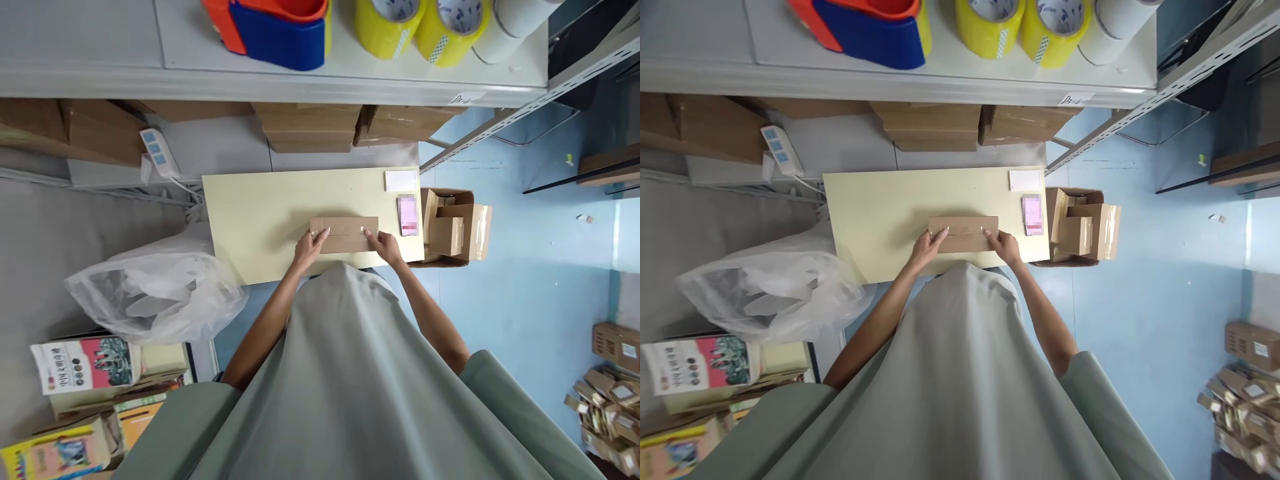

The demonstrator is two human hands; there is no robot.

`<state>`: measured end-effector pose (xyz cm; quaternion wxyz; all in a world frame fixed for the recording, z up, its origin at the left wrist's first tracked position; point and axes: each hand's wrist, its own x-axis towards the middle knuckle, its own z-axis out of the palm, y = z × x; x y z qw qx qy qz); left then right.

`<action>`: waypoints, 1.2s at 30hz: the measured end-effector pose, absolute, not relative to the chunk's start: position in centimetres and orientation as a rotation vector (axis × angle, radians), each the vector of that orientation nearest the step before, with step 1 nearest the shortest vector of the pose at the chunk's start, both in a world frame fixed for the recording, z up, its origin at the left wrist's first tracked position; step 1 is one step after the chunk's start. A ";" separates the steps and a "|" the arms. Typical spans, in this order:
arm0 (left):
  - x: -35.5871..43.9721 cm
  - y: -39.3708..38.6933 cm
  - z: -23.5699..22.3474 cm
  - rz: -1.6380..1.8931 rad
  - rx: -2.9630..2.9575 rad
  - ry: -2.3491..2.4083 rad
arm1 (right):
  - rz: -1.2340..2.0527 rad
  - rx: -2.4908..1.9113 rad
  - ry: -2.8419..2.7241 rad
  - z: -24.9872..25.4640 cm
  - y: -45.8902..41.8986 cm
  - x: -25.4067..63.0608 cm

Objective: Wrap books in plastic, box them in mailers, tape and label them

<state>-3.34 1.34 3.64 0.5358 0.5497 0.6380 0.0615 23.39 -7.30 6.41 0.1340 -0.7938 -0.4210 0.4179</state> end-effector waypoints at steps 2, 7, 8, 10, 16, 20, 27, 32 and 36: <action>-3.0 1.9 3.9 0.213 1.278 1.472 | 1.254 -2.296 -1.272 6.2 -6.6 24.2; -3.0 2.9 4.5 0.370 1.267 1.482 | 1.266 -2.101 -1.393 6.1 -5.5 26.8; -2.9 2.9 4.5 0.386 1.300 1.518 | 1.234 -2.068 -1.428 5.9 -5.4 27.5; -2.5 2.7 4.3 0.384 1.378 1.606 | 1.178 -2.047 -1.499 5.4 -5.4 28.7; -0.6 0.7 3.0 0.176 1.299 1.800 | 1.330 -2.076 -1.697 2.6 -6.0 29.9; -0.6 0.0 3.2 0.100 1.318 1.829 | 1.456 -2.000 -1.813 1.6 -6.8 30.4; 4.0 3.5 5.9 0.340 1.672 1.689 | 1.127 -1.978 -1.555 -0.1 -4.1 37.5; 15.8 7.2 3.6 0.367 1.607 1.403 | 0.928 -2.120 -1.197 -3.3 0.5 43.6; 23.5 10.0 -1.6 0.327 1.519 1.397 | 0.962 -2.185 -0.999 -5.7 3.0 45.6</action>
